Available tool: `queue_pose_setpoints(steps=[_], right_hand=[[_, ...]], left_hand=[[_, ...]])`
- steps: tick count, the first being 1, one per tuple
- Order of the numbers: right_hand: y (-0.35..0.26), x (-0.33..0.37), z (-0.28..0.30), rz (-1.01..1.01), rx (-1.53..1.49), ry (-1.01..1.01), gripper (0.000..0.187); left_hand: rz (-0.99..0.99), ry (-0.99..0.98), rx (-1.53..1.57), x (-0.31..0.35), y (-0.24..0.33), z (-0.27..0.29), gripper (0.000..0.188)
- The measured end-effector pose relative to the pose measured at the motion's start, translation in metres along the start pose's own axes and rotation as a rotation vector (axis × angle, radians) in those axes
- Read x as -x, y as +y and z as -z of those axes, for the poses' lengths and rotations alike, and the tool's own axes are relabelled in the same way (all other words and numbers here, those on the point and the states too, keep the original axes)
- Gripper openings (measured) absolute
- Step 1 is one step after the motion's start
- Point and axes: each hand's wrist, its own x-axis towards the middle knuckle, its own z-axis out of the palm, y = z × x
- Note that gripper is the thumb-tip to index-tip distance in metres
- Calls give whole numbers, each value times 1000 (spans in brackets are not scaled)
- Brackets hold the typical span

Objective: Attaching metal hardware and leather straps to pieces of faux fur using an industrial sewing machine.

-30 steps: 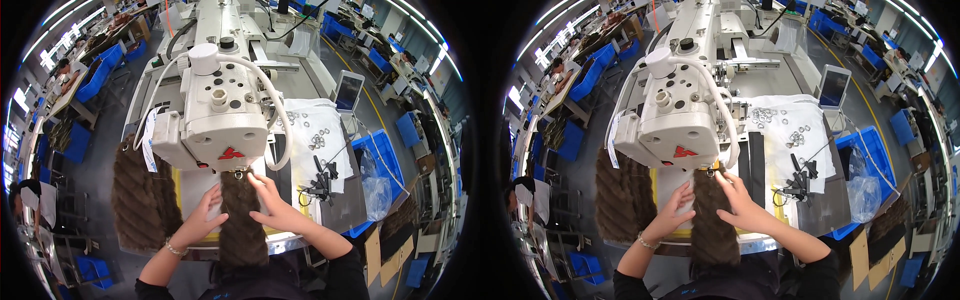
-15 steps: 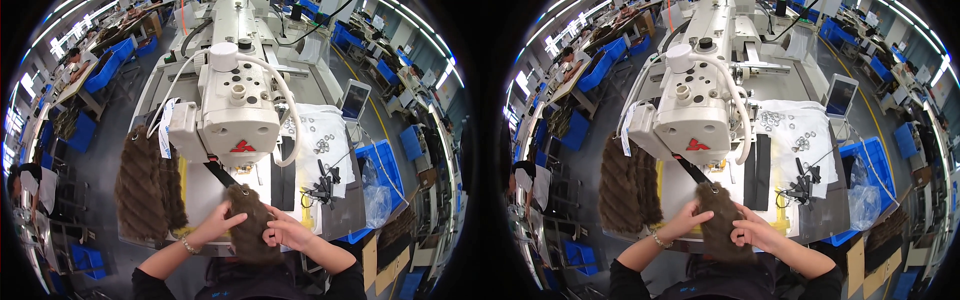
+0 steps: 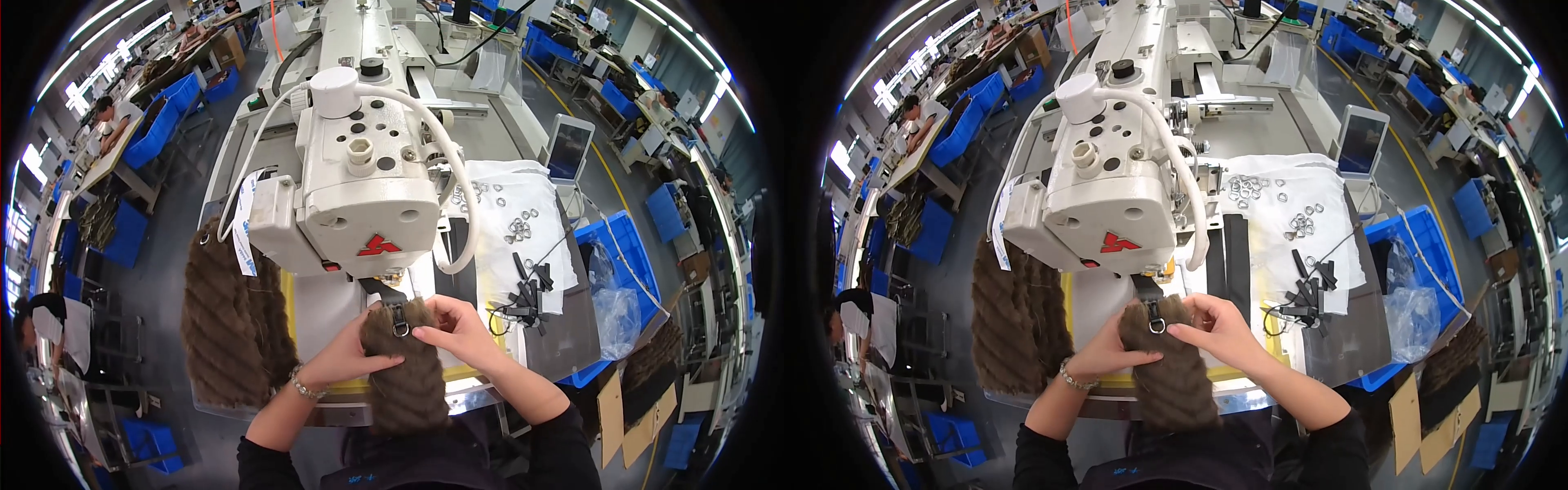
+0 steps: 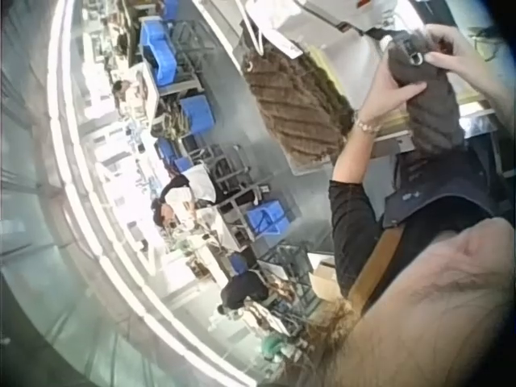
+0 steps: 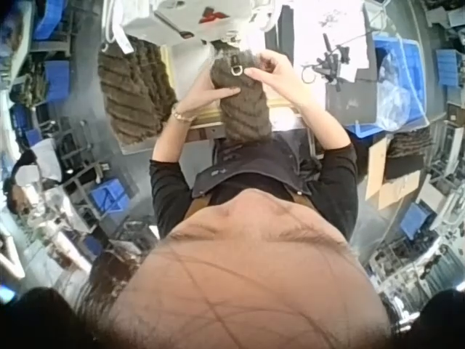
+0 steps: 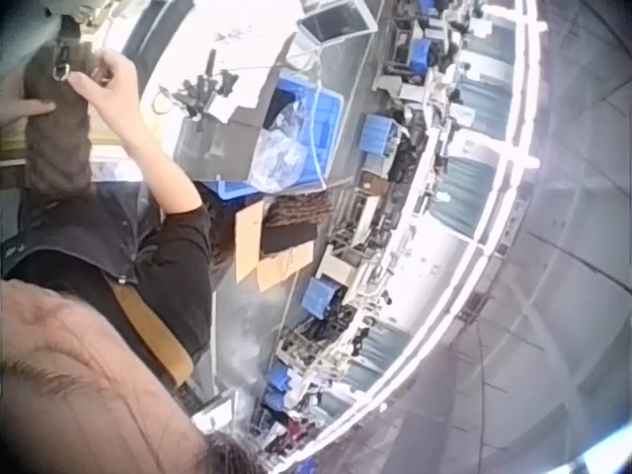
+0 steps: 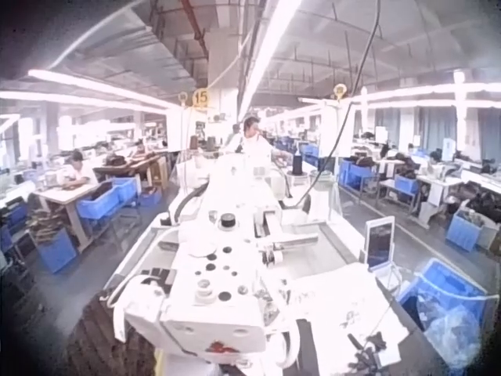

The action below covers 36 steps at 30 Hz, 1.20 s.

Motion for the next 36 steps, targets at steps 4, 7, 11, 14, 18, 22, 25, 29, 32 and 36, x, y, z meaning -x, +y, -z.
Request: queue_pose_setpoints(steps=[4,7,11,14,18,22,25,29,32,36], right_hand=[[2,-8,-9,26,-193,-26,11],[10,-5,-11,21,-224,-29,10],[5,0,-14,-108,-250,-94,14],[2,1,-19,-122,-346,-99,15],[8,2,-19,-100,-403,-109,16],[17,3,-15,-70,-290,-81,13],[20,3,-14,-47,-111,-72,10],[13,4,-18,-109,-253,-65,9],[15,5,-17,-133,-269,-84,9],[13,5,-19,-153,-324,-101,8]], left_hand=[[-71,58,4,5,-8,-1,61],[-74,154,9,11,-5,-4,49],[-107,283,-3,6,-2,-6,30],[-166,375,-186,7,-5,-7,29],[-219,405,-172,9,-19,-1,30],[-114,317,-86,11,-10,-5,40],[-86,303,-67,12,-9,-9,44],[-73,298,-57,11,-13,-10,44],[-71,294,-77,12,-10,-10,42],[-83,281,-87,15,-15,-10,39]])
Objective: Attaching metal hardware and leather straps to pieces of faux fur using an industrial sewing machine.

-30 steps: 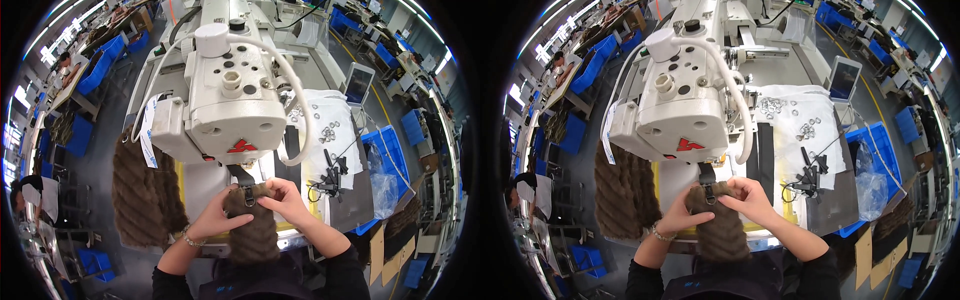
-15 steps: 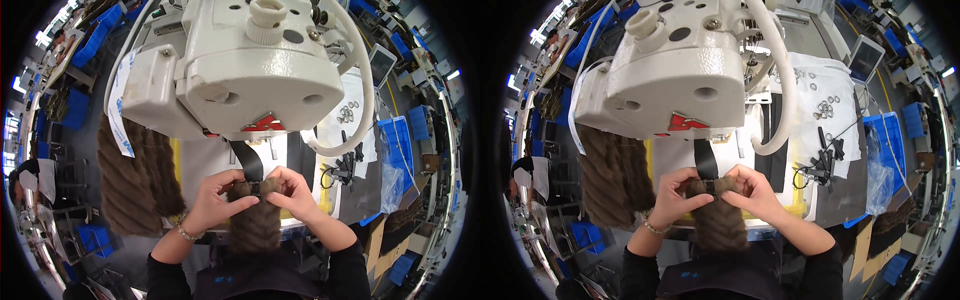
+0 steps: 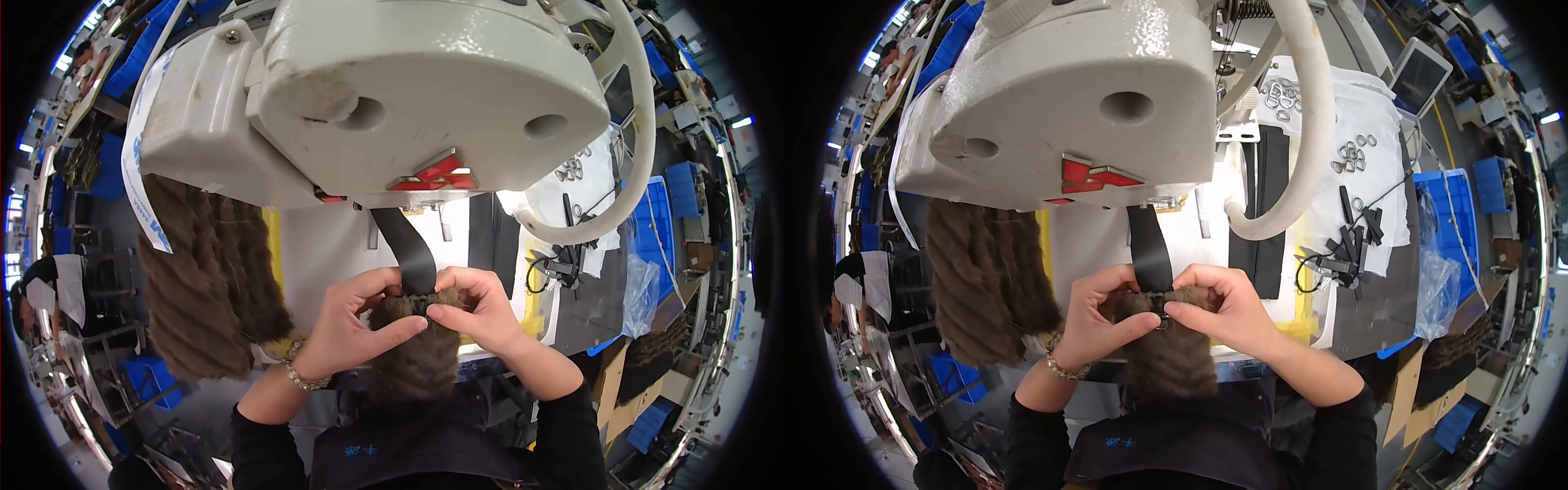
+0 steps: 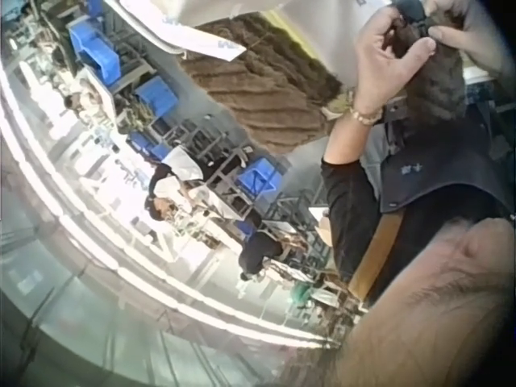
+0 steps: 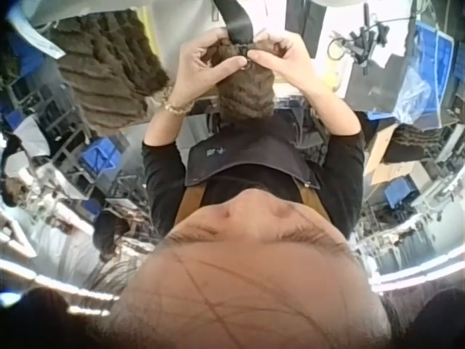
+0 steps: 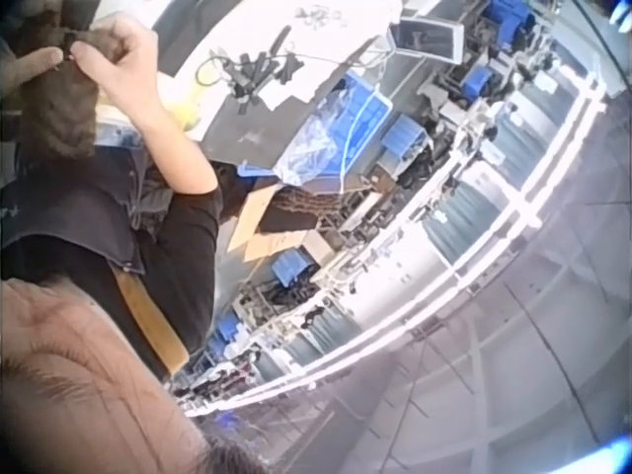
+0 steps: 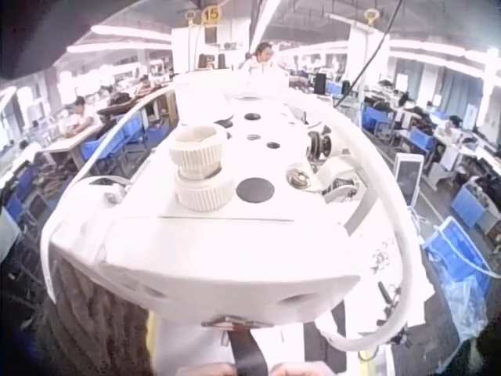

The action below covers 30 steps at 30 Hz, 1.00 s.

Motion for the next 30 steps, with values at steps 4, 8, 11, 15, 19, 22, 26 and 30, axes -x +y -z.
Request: queue_pose_setpoints(steps=[4,8,11,15,19,22,26,30], right_hand=[[3,1,1,-3,-12,-8,7],[3,0,2,-22,-31,-10,7],[3,0,2,-34,-46,-19,7],[3,1,3,-32,-43,-12,7],[3,2,3,-47,-34,-20,8],[4,3,6,-42,-10,-31,8],[3,3,7,-37,21,-46,7],[1,3,4,-46,-33,-17,7]], left_hand=[[44,16,59,0,4,-4,27],[55,23,41,0,8,-2,19],[11,42,-1,2,7,-2,19],[18,37,-12,1,7,-3,19],[28,31,-9,2,8,-2,19],[14,13,-2,1,8,-2,18],[-33,-10,-49,1,7,0,16],[-56,21,-36,-1,9,-3,15]])
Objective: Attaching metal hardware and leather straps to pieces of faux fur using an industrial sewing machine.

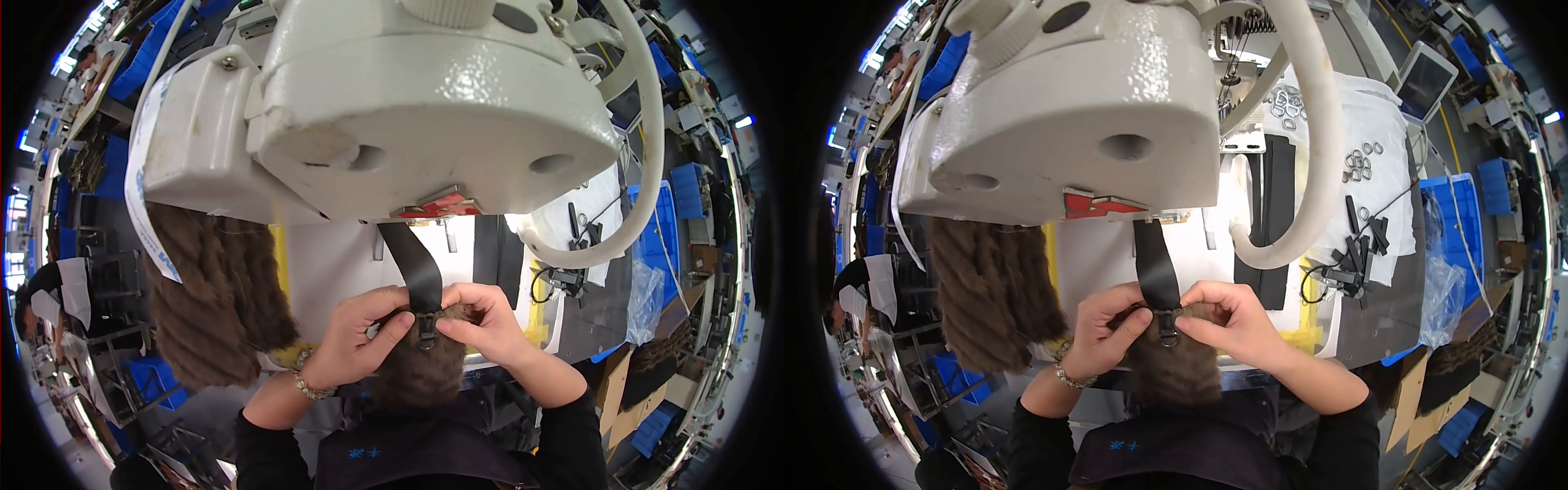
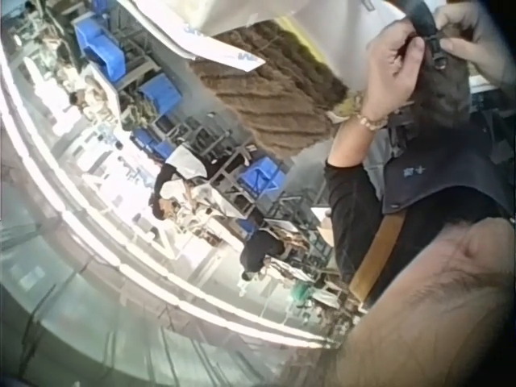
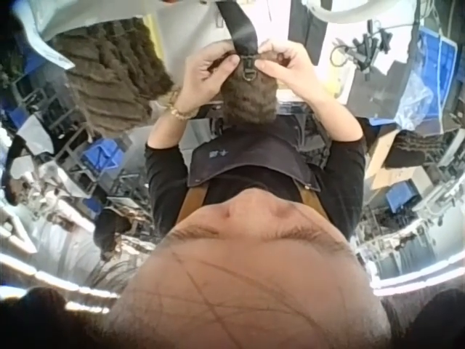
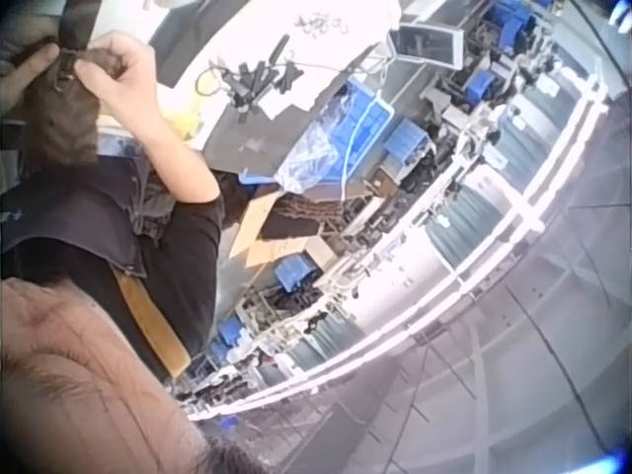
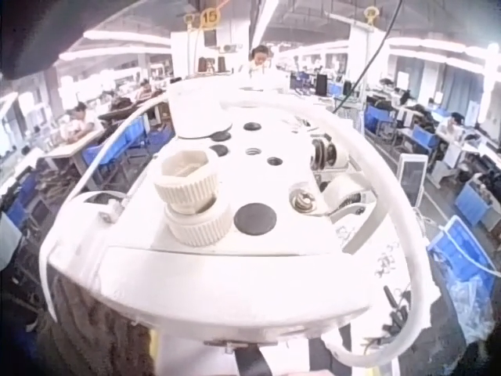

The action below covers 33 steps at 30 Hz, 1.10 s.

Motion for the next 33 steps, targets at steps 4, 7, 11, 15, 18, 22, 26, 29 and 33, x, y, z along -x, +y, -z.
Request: queue_pose_setpoints(steps=[4,7,11,15,18,22,26,29,33], right_hand=[[1,0,-1,13,53,58,7],[-1,0,-3,46,135,83,8],[1,0,-1,100,218,109,9],[5,-1,0,140,222,139,10],[3,-3,-2,147,213,149,10],[5,-2,2,129,218,148,10],[-1,-5,-9,162,92,97,11],[5,-2,-8,112,189,21,13],[10,1,-2,452,786,113,18]], left_hand=[[-17,-22,-104,-1,2,2,15],[-45,17,-104,-1,2,-1,15],[-55,13,-133,0,0,-1,19],[-108,27,-161,0,-8,-1,25],[-67,8,-164,0,-9,0,36],[-71,-18,-146,-1,-7,-1,46],[-102,-15,-109,-1,-10,-2,51],[-174,33,-33,0,-14,0,49],[-277,-86,-74,-10,-11,16,34]])
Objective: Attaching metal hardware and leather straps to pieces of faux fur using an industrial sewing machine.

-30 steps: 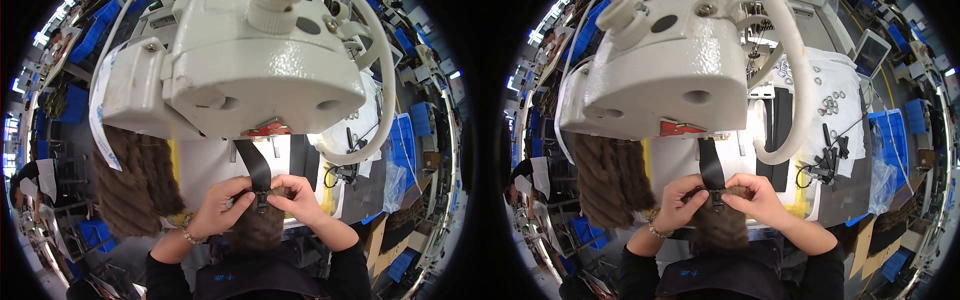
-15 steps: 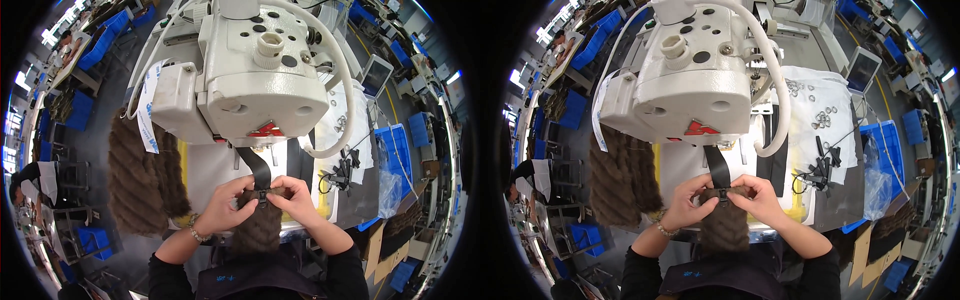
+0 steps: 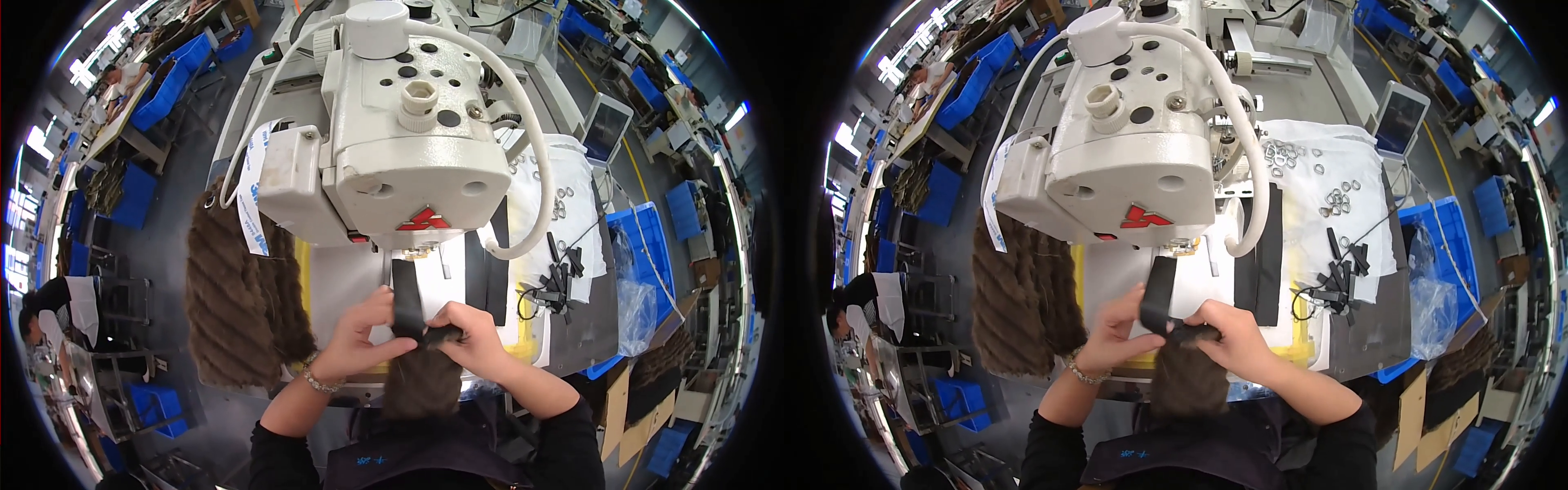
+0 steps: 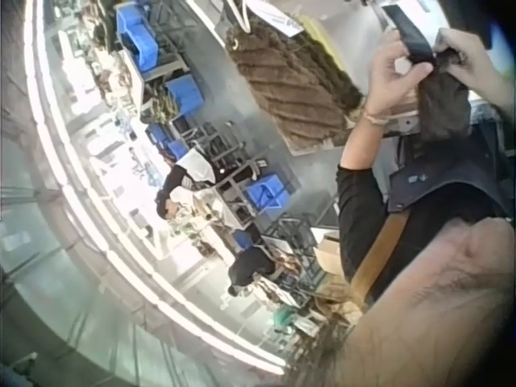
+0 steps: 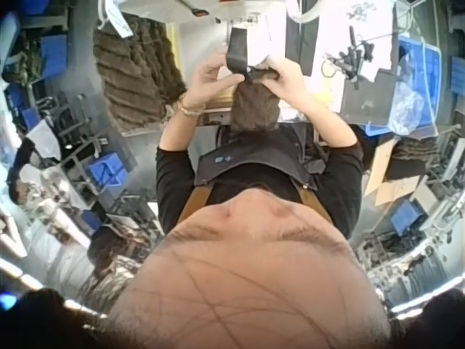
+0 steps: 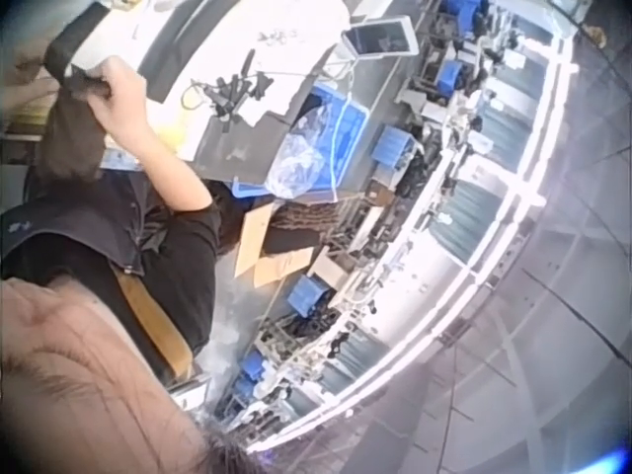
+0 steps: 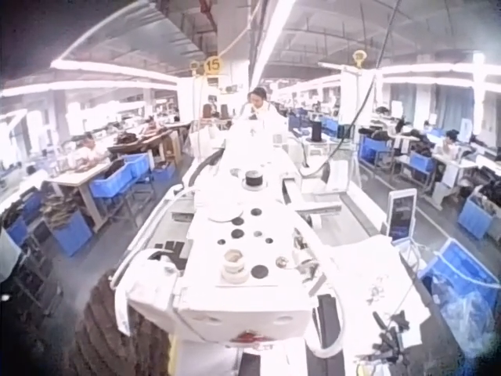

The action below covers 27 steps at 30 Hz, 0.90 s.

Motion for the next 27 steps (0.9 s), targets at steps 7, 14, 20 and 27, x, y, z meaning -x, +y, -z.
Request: queue_pose_setpoints(steps=[7,14,20,27], right_hand=[[3,-3,-1,502,404,188,14],[0,-2,3,594,485,211,11],[7,-5,3,539,455,209,19],[-4,-2,4,162,374,-103,35]], left_hand=[[-342,-263,523,-3,6,31,8],[-491,-434,376,-7,20,32,18],[-534,-239,100,13,33,37,15],[-671,84,135,52,83,23,22]])
